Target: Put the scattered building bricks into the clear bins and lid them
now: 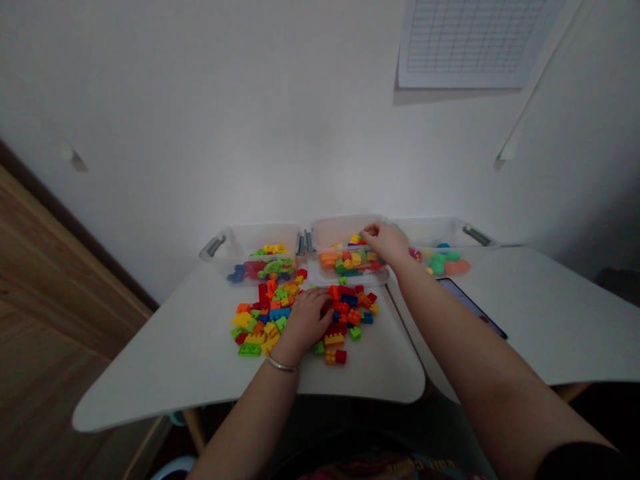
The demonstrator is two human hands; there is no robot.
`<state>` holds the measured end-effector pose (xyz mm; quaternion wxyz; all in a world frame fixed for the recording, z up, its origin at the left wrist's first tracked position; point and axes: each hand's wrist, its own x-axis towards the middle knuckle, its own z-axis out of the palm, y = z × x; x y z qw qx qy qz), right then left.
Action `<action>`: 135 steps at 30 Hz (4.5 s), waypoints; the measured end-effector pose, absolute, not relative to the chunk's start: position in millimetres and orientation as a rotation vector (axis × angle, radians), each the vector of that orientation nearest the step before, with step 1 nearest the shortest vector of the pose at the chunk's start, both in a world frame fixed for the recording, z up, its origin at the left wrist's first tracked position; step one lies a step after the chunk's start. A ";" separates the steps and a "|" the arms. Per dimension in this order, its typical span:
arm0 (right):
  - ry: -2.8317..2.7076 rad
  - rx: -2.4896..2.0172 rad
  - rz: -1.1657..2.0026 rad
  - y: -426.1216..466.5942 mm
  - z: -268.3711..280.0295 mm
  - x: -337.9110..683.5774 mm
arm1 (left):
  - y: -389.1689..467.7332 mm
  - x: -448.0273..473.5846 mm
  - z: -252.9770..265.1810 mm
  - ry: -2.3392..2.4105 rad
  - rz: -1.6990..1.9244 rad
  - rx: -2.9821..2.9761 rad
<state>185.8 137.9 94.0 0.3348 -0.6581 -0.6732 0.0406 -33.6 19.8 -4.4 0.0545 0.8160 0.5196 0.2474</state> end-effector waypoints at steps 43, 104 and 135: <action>-2.177 -1.313 0.170 44.8 -27.8 225.4 | 18.8 -33.0 -1.7 1.585 0.762 2.500; -1.667 -1.404 0.269 148.3 88.7 189.4 | 20.1 -34.6 -5.4 1.582 0.744 2.478; -1.968 -1.166 0.258 41.7 -8.9 221.7 | 17.9 -33.5 -2.8 1.580 0.760 2.498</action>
